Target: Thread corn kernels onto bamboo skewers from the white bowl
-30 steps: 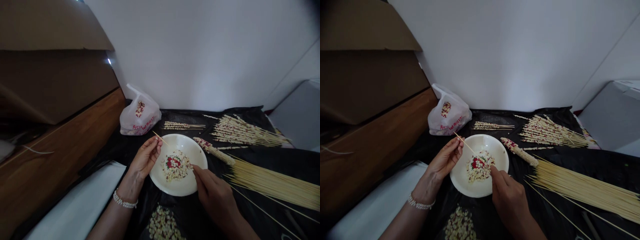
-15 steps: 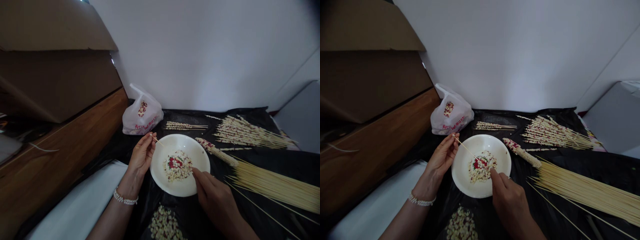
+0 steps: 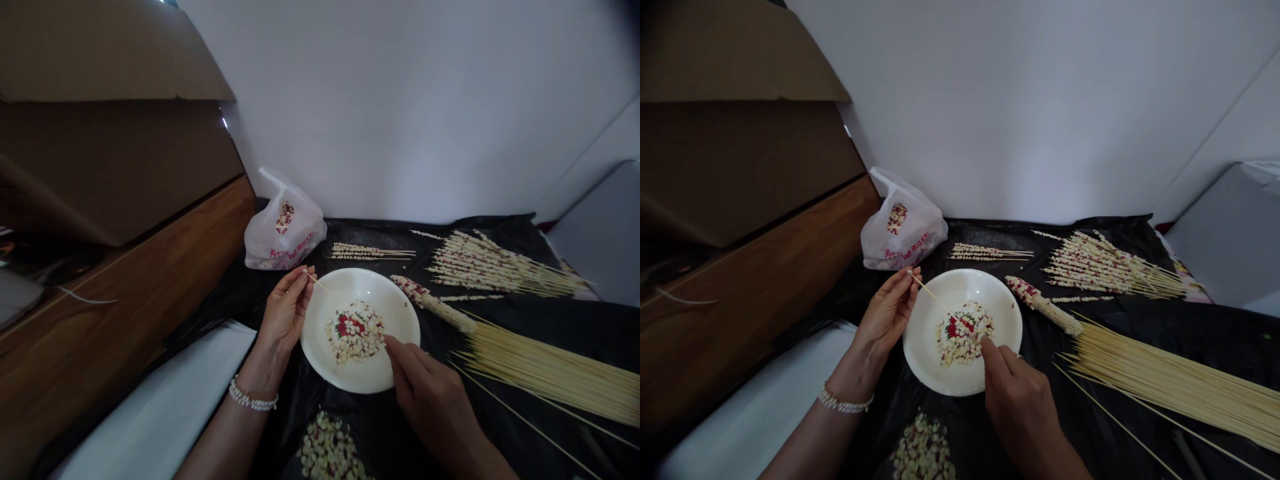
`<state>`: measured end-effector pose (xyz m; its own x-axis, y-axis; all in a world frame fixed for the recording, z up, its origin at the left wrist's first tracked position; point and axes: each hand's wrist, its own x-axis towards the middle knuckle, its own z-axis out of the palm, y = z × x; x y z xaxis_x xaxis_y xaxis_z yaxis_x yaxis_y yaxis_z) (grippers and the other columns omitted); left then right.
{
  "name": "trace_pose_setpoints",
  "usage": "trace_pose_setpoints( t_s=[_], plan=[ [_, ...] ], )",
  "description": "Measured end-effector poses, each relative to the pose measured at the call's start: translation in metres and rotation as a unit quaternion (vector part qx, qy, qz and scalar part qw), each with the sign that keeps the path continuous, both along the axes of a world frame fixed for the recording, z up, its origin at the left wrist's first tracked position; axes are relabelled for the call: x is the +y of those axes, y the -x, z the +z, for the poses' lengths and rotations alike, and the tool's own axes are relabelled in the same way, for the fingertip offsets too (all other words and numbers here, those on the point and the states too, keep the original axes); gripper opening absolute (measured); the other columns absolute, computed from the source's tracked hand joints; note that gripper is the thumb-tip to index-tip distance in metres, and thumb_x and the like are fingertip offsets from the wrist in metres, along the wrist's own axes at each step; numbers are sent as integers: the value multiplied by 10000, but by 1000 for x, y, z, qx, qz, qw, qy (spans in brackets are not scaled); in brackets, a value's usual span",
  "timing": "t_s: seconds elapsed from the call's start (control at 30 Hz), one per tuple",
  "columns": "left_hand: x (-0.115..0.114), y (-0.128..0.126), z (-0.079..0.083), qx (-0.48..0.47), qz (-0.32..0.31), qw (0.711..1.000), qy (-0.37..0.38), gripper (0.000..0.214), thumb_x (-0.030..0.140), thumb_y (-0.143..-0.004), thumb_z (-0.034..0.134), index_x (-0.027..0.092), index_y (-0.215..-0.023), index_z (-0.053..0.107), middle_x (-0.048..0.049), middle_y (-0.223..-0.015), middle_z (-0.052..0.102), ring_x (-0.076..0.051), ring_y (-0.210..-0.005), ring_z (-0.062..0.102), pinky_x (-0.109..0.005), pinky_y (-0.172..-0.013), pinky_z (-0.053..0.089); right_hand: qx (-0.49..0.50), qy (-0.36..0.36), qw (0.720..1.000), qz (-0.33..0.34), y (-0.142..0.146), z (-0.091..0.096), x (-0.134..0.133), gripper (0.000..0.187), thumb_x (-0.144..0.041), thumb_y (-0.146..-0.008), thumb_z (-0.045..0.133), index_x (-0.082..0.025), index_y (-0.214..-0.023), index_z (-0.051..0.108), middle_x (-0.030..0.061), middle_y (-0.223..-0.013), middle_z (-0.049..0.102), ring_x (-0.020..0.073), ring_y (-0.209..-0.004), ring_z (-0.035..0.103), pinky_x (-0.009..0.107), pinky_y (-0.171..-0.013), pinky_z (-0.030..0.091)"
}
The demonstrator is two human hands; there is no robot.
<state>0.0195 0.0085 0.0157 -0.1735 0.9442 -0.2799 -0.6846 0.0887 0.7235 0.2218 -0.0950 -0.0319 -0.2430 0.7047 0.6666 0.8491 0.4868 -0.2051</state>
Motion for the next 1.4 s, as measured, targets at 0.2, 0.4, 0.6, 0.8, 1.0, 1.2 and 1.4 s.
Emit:
trace_pose_setpoints(
  t_s=[0.2,0.4,0.6,0.8,1.0,1.2,1.4],
  plan=[
    [2,-1,-4,14,20,1000,-11,157,-21,-756,664,91,-858,708,-85,-888,746,-101,-735,701,-139,-647,567,0,1,1000,-3,2,1,-2,315,-65,-895,390,-44,-1033,672,121,-768,728,166,-487,645,265,-473,543],
    [4,-1,-8,30,33,999,-23,154,-9,-729,693,96,-838,721,-85,-889,752,-103,-738,703,-134,-640,557,11,15,1000,-11,4,3,-3,302,-95,-914,403,-51,-1020,683,111,-743,723,166,-476,642,276,-528,562],
    [3,-3,-14,63,32,997,-41,145,50,-696,745,104,-829,724,-82,-867,755,-99,-720,698,-144,-646,553,12,16,1000,-13,4,2,-4,298,-112,-929,405,-55,-1018,683,104,-731,717,165,-475,637,281,-571,568],
    [1,-2,-14,73,26,995,-68,287,54,-737,713,129,-1013,697,-90,-924,742,-109,-746,695,-178,-673,566,13,9,1000,-13,3,2,-3,294,-104,-927,402,-60,-1034,673,102,-750,723,150,-486,636,255,-571,558],
    [3,6,-6,-49,-52,997,0,152,72,-883,554,56,-972,676,-16,-690,609,-6,-492,509,-74,-419,402,12,8,1000,-10,1,3,-2,298,-101,-925,399,-68,-1039,672,108,-774,729,154,-500,645,253,-546,554],
    [3,6,-2,-145,-85,985,35,146,133,-926,526,60,-929,652,27,-650,503,18,-438,413,-63,-355,307,-3,0,1000,-11,2,3,-3,305,-97,-921,384,-68,-1026,669,106,-758,729,151,-485,642,243,-495,541],
    [3,5,1,-163,-75,982,51,168,87,-938,481,78,-847,621,28,-647,494,27,-418,386,-62,-333,254,8,4,1000,-8,3,3,-3,299,-87,-918,391,-54,-1024,669,89,-695,707,157,-485,643,269,-563,571]
  ],
)
